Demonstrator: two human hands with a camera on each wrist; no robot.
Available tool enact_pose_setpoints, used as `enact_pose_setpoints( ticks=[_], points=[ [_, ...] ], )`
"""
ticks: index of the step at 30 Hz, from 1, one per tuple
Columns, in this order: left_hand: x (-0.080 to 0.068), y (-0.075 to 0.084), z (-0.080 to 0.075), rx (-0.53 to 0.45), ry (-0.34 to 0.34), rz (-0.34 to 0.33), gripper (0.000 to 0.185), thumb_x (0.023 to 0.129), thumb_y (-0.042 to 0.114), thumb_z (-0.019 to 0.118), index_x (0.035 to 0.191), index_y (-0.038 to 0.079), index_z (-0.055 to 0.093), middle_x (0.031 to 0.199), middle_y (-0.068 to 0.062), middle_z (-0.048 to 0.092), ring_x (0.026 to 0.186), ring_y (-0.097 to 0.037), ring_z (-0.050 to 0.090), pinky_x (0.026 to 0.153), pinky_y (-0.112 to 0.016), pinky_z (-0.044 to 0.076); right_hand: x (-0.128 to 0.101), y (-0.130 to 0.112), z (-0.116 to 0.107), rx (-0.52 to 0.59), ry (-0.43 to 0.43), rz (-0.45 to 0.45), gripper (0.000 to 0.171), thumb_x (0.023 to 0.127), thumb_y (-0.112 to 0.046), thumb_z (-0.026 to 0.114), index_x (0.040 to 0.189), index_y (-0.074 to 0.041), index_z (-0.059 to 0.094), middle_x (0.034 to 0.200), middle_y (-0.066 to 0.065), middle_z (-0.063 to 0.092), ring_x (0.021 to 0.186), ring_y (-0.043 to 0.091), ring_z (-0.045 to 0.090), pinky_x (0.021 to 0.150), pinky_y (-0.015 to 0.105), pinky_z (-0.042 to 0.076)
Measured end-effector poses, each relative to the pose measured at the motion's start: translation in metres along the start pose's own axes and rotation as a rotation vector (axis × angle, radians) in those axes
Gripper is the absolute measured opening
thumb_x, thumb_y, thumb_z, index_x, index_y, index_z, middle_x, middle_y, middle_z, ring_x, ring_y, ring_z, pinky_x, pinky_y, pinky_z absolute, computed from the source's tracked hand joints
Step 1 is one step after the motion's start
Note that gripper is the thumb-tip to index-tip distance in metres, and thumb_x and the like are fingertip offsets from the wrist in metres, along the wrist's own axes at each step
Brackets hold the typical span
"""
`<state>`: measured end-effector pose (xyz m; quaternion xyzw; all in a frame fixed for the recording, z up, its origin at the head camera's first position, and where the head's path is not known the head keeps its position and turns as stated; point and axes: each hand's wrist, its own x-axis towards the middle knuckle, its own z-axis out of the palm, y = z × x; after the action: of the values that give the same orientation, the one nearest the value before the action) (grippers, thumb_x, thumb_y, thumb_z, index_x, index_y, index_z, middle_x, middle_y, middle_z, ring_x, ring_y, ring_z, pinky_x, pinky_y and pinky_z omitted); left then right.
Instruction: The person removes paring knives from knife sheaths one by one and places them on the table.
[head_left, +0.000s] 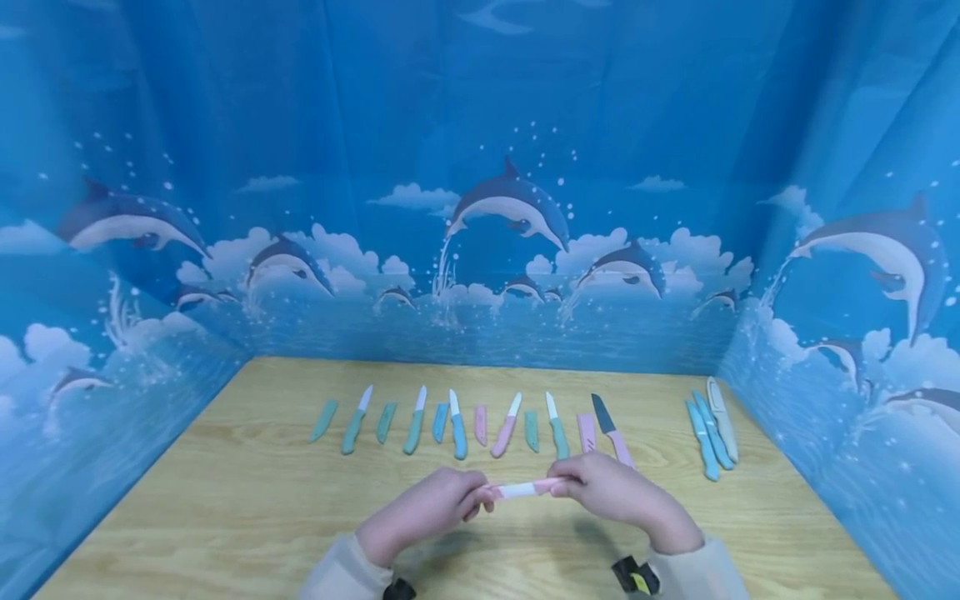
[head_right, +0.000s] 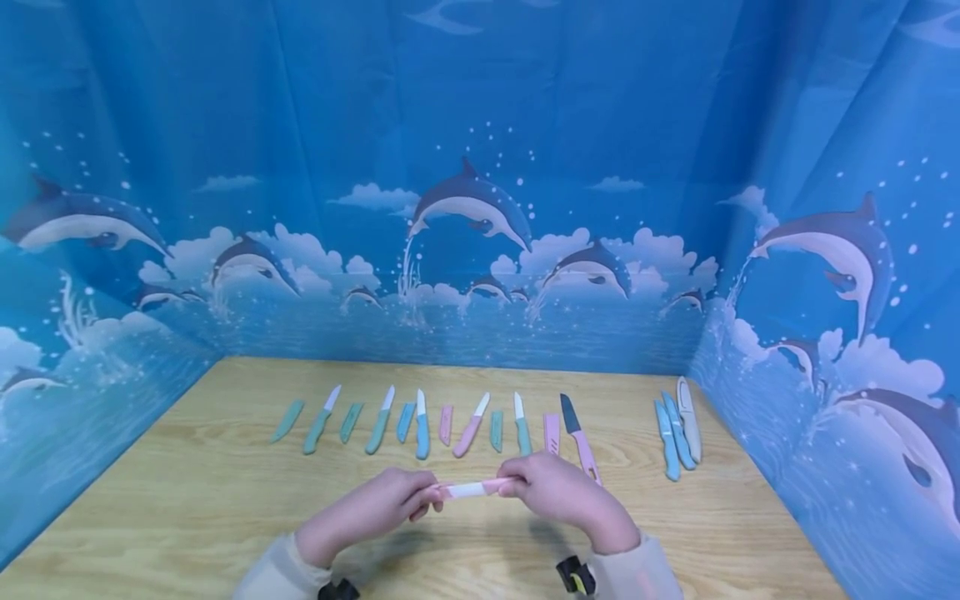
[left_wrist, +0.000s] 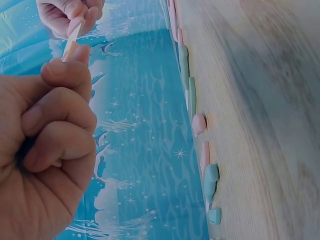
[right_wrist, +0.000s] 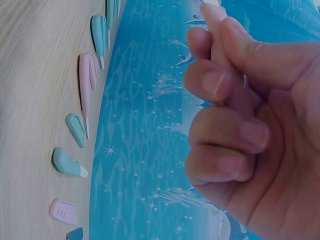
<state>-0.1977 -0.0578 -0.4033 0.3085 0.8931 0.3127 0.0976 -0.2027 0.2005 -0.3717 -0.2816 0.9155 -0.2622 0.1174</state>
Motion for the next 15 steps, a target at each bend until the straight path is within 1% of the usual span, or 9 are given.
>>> enact_pose_setpoints(
  ticks=[6,12,15],
  points=[
    [-0.0007,-0.0006,0.0004,-0.006,-0.004,0.001,0.027,0.102,0.026,0.048,0.092,0.012,0.068,0.060,0.012,0.048,0.051,0.000,0.037,0.049,-0.018,0.038,0.0002,0.0022,0.0002,-0.007,0.001,0.006,0.016,0.096,-0.026,0.058,0.101,-0.017,0.071,0.078,-0.009,0.063,0.060,0.005,0.045,0.057,0.024,0.041],
    [0.0007,-0.0008,0.0004,0.002,-0.010,-0.029,0.026,0.102,0.027,0.048,0.092,0.014,0.068,0.060,0.012,0.048,0.051,-0.001,0.038,0.049,-0.018,0.038,-0.0001,0.0026,-0.0003,-0.012,0.005,-0.005,0.015,0.096,-0.026,0.058,0.099,-0.018,0.070,0.076,-0.011,0.061,0.058,0.005,0.044,0.056,0.024,0.040],
    [-0.0001,-0.0004,-0.0005,0.008,-0.012,-0.031,0.026,0.102,0.027,0.047,0.092,0.014,0.068,0.061,0.012,0.048,0.051,-0.001,0.038,0.050,-0.019,0.039,0.0001,0.0026,-0.0002,-0.010,0.005,0.005,0.015,0.096,-0.025,0.058,0.100,-0.018,0.071,0.078,-0.011,0.062,0.059,0.005,0.045,0.057,0.025,0.041]
  ],
)
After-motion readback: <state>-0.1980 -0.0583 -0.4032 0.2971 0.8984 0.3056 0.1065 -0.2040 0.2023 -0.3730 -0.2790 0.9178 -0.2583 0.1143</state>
